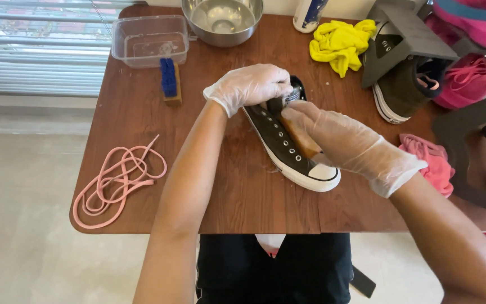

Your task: Cleaning a black high-top sneaker with a brush and water on a wooden table.

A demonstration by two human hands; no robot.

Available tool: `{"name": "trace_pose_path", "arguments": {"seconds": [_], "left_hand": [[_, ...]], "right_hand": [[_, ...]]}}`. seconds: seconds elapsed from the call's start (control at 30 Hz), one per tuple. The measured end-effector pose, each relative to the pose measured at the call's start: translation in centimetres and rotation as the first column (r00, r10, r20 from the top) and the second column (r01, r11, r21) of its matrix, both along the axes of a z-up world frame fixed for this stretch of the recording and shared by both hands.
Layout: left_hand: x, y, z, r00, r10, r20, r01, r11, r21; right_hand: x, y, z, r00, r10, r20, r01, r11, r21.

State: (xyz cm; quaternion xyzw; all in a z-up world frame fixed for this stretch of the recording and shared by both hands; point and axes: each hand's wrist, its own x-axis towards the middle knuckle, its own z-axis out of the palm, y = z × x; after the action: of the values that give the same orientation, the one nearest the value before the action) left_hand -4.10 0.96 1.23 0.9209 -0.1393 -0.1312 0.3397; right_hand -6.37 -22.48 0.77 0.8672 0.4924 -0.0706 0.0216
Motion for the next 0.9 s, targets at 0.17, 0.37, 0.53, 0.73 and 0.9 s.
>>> {"name": "trace_pose_path", "arguments": {"seconds": [0.17, 0.37, 0.53, 0.73, 0.9], "left_hand": [[0.6, -0.1, -0.2, 1.0, 0.013, -0.008, -0.013, 1.0, 0.002], [1.0, 0.4, -0.1, 0.996, 0.024, -0.09, -0.028, 0.999, -0.038], [0.9, 1.0, 0.0, 0.956, -0.022, -0.292, -0.047, 0.973, -0.228], [-0.1, 0.5, 2.1, 0.942, -0.067, -0.328, -0.027, 0.962, -0.273], [-1.6, 0.3, 4.7, 0.943, 0.018, -0.333, -0.044, 0.997, -0.069]], "right_hand": [[0.7, 0.9, 1.3, 0.981, 0.113, 0.156, -0.105, 0.993, -0.063], [2.9, 1.1, -0.5, 0.93, 0.296, 0.218, -0.362, 0.835, 0.414], [1.9, -0.5, 0.6, 0.999, 0.052, -0.002, -0.052, 0.992, -0.118], [3.9, 0.3, -0.3, 0.953, 0.229, 0.199, -0.258, 0.956, 0.138], [4.0, 0.6, -1.1, 0.891, 0.35, 0.288, -0.447, 0.782, 0.434]]}}
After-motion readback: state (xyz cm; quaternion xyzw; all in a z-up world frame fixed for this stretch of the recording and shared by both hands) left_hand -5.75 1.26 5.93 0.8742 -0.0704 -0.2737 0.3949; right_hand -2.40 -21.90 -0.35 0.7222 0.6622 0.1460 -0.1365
